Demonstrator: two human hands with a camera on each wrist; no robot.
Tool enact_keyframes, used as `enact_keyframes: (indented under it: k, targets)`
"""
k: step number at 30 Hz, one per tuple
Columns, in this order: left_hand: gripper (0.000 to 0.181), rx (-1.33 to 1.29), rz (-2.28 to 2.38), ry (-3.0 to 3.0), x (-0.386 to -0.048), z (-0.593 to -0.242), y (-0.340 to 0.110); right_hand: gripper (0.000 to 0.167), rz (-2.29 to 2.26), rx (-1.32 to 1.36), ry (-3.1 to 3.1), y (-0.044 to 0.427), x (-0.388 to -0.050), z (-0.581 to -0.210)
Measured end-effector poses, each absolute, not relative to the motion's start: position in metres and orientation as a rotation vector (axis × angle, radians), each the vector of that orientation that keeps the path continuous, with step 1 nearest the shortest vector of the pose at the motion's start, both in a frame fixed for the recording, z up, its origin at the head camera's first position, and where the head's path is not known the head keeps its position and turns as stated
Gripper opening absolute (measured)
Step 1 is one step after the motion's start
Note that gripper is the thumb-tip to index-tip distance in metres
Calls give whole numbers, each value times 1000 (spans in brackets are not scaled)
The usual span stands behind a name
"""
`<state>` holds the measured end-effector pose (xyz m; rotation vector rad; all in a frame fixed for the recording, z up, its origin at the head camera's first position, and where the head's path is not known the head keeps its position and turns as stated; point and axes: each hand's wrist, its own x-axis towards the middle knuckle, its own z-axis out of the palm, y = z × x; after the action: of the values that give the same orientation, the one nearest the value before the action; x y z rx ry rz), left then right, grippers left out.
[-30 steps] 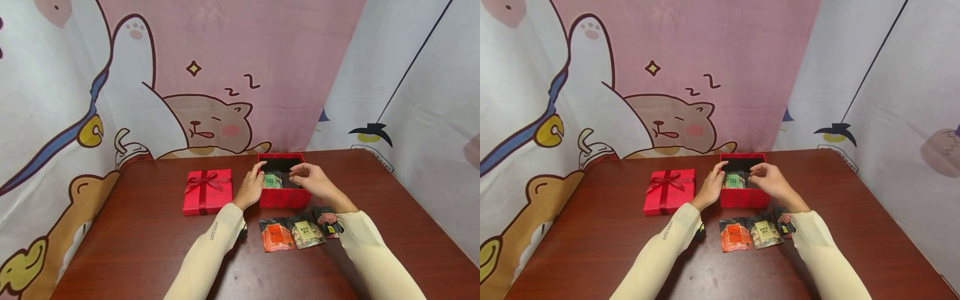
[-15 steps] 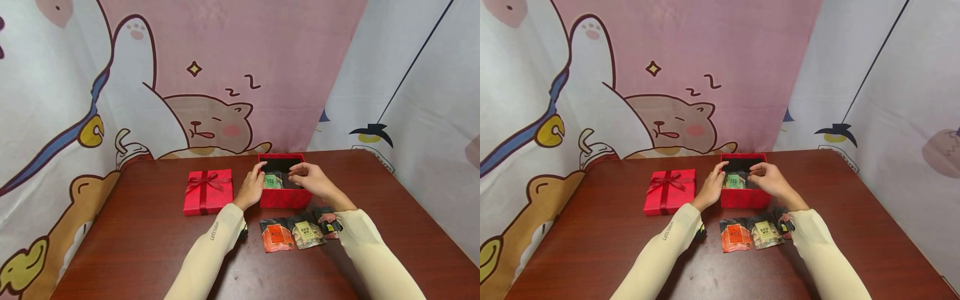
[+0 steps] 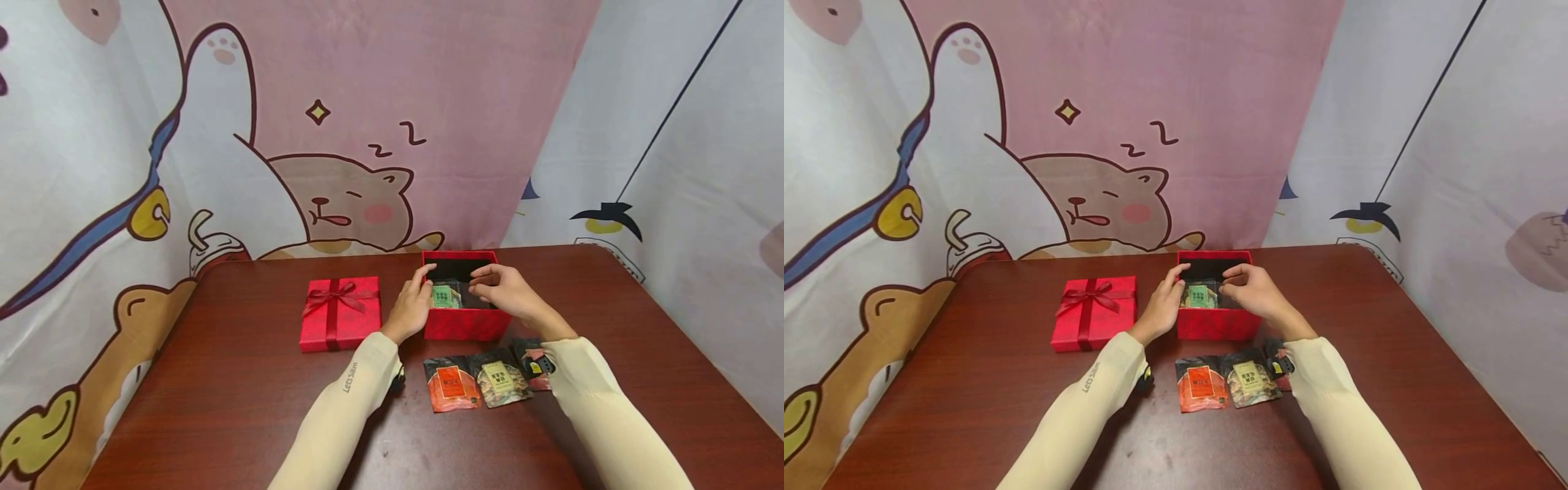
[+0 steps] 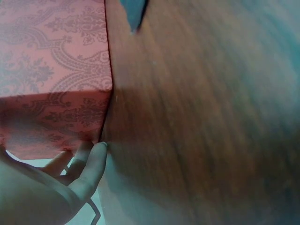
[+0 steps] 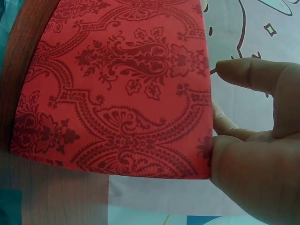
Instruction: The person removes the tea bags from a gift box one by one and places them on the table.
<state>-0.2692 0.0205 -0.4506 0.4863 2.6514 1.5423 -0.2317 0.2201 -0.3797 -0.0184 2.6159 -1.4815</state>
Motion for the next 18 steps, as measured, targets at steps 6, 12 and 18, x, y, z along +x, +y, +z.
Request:
enact_keyframes:
  k: [6, 12, 18]
  targets:
    - [43, 477, 1540, 2652, -270, -451, 20, 41, -1477, -10, 2607, 218, -235, -380]
    - [43, 472, 1529, 2657, -271, -452, 20, 41, -1449, -23, 2616, 217, -239, -380]
    - [43, 480, 1527, 2659, -271, -453, 21, 39, -1453, -45, 2611, 215, -246, -382]
